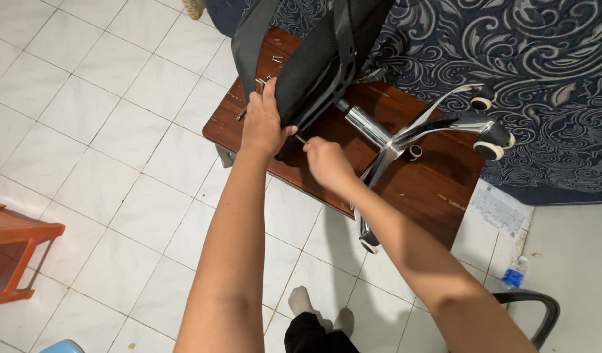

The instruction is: The person disassembles an office chair by removing the backrest frame and then the seat from the base. They use an Allen key to loosen and remove screws, then place the removed parts aside.

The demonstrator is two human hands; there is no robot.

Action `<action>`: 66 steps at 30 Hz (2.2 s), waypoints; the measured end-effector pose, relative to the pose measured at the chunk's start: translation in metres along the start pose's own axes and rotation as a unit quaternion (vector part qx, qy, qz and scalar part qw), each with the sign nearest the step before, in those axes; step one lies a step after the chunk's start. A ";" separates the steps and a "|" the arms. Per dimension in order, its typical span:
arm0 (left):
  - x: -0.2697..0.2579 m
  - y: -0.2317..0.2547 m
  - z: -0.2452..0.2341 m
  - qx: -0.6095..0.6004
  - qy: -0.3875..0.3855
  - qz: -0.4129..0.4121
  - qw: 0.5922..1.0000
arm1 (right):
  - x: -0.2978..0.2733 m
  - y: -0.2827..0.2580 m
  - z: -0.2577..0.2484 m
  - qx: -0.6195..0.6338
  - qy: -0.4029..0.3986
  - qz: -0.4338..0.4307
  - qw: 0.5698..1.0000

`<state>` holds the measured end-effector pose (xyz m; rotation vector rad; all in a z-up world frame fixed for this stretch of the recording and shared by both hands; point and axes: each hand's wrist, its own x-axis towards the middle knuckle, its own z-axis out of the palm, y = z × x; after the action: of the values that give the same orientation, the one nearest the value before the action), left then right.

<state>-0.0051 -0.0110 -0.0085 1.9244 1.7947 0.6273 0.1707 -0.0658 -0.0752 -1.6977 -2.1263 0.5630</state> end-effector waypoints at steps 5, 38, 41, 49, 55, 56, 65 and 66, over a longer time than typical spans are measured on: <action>0.000 0.003 -0.005 -0.004 -0.005 -0.004 1.000 | -0.008 -0.023 -0.018 -0.075 0.043 -0.051 0.995; -0.002 0.009 -0.010 0.013 -0.016 -0.028 0.999 | -0.013 -0.020 -0.003 0.088 0.047 -0.022 0.995; -0.002 0.010 -0.010 0.016 -0.014 -0.027 0.999 | -0.006 -0.013 -0.001 0.249 -0.015 0.068 0.966; -0.002 0.013 -0.011 0.019 -0.028 -0.047 0.998 | 0.012 0.017 0.003 0.709 -0.183 0.243 0.636; -0.002 0.015 -0.013 0.011 -0.024 -0.047 0.999 | 0.002 0.009 0.017 0.140 0.024 -0.034 0.989; -0.002 0.015 -0.013 0.012 -0.026 -0.050 0.998 | 0.003 0.009 0.019 0.198 0.026 -0.026 0.979; -0.002 0.014 -0.013 0.004 -0.012 -0.035 0.999 | 0.000 0.009 0.004 0.397 -0.077 0.084 0.911; -0.003 0.014 -0.013 0.005 -0.020 -0.041 0.999 | -0.003 0.006 0.004 0.289 -0.031 0.033 0.956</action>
<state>-0.0018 -0.0144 0.0100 1.8460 1.8455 0.5501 0.1744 -0.0675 -0.0825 -1.4247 -1.7054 1.1389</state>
